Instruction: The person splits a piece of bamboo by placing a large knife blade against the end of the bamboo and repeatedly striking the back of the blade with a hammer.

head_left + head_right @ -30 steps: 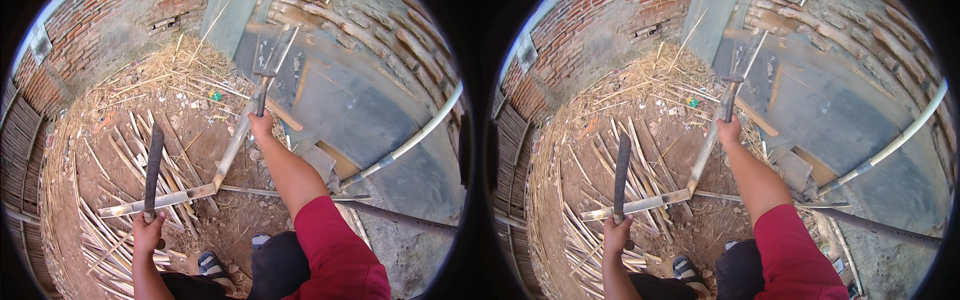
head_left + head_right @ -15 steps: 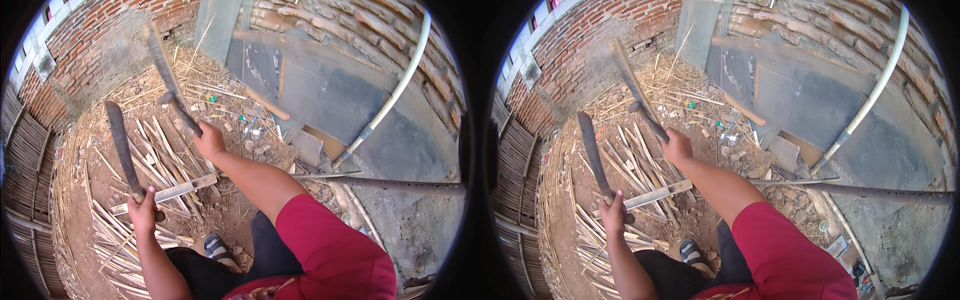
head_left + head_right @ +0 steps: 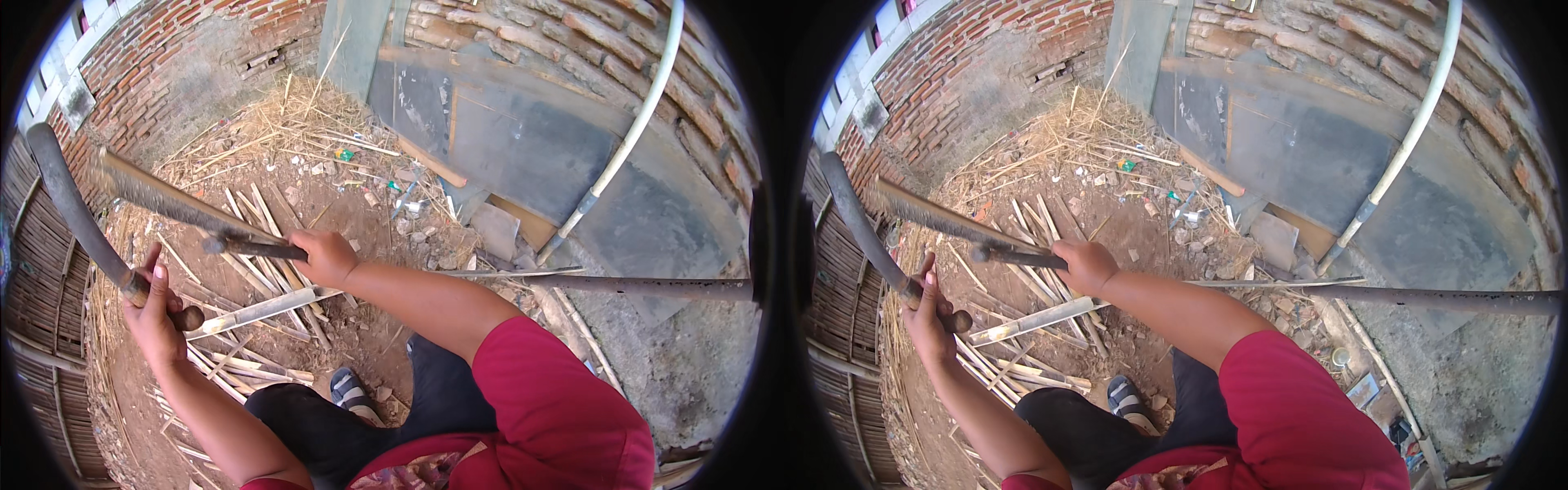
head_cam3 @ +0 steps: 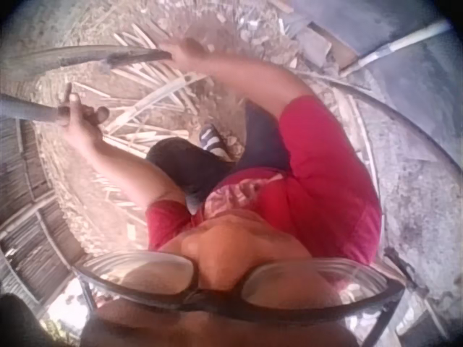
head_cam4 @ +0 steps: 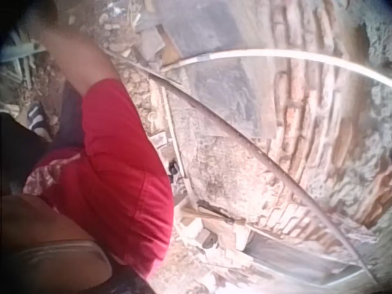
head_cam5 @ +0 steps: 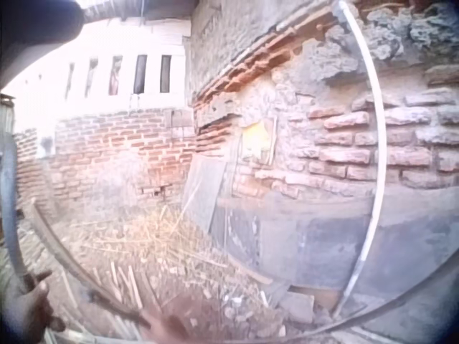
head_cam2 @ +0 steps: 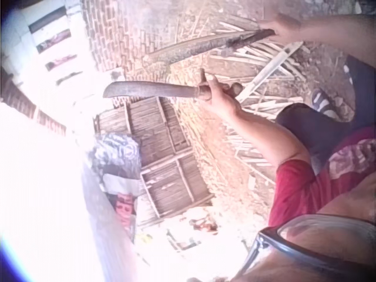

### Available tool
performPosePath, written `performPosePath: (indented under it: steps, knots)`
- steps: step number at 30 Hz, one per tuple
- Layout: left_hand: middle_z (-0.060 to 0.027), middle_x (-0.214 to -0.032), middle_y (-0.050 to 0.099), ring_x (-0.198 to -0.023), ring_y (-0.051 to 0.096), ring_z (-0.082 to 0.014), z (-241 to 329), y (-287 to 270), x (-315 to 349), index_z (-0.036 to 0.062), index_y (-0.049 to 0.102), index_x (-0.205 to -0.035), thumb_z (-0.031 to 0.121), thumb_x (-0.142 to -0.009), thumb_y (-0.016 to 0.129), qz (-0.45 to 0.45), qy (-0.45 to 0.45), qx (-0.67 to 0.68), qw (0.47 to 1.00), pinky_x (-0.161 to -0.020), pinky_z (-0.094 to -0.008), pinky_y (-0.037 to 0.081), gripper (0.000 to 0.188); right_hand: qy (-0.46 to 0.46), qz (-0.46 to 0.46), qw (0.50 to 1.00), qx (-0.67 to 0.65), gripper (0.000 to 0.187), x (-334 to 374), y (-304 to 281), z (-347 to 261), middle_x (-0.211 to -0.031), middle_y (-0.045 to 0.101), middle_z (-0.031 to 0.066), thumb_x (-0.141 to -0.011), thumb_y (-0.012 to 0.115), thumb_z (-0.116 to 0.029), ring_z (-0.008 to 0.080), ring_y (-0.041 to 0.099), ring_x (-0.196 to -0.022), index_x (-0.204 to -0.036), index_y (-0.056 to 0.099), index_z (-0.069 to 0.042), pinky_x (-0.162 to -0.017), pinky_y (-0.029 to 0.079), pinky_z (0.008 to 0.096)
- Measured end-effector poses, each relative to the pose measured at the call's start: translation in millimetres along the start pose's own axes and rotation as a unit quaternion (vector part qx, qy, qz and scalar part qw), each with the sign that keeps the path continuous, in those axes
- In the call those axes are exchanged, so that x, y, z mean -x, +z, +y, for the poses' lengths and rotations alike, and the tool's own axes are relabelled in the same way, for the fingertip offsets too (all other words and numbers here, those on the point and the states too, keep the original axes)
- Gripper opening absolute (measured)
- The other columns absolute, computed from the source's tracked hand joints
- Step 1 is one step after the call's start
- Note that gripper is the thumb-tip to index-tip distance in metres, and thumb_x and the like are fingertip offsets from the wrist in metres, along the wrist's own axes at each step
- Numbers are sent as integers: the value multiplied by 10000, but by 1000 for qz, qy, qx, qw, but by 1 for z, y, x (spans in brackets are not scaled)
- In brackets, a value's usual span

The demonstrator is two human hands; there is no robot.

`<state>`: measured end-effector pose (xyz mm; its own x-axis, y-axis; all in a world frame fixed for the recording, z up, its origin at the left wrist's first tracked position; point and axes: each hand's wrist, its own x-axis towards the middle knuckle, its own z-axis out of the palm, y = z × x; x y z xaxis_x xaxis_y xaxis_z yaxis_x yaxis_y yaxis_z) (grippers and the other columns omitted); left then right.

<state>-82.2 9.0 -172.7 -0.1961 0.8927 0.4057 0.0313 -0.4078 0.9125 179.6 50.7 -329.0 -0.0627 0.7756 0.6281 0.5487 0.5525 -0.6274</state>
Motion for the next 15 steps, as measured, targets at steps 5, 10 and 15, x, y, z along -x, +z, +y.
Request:
performPosePath:
  steps: [5, 10, 15]
  knots:
    - [13, -753, 501, -576, 435, -90, 21, 16, -8, 108, 546, -966, 110, -883, 781, -40, -2, 49, 998, -559, -256, 360, 249, -23, -58, 998, 1, 279, 16, -12, -5, -917, 682, 117, -806, 741, -142, 370, 679, -833, -1054, 617, -114, -729, 552, 475]
    - [-4, -758, 548, -568, 486, -107, 35, 32, -1, 97, 535, -943, 5, -850, 783, -75, 1, 96, 993, -537, -257, 398, 280, -23, -53, 998, -18, 240, 19, -31, -12, -883, 682, 132, -805, 741, -137, 376, 678, -818, -1009, 622, -93, -715, 541, 469]
    - [-15, -742, 532, -563, 475, -117, 35, 36, 6, 106, 498, -935, -14, -840, 773, -126, 17, 146, 981, -536, -271, 405, 314, -41, -70, 996, -28, 213, 21, -43, -11, -839, 665, 153, -804, 728, -118, 382, 671, -804, -978, 613, -73, -692, 527, 461]
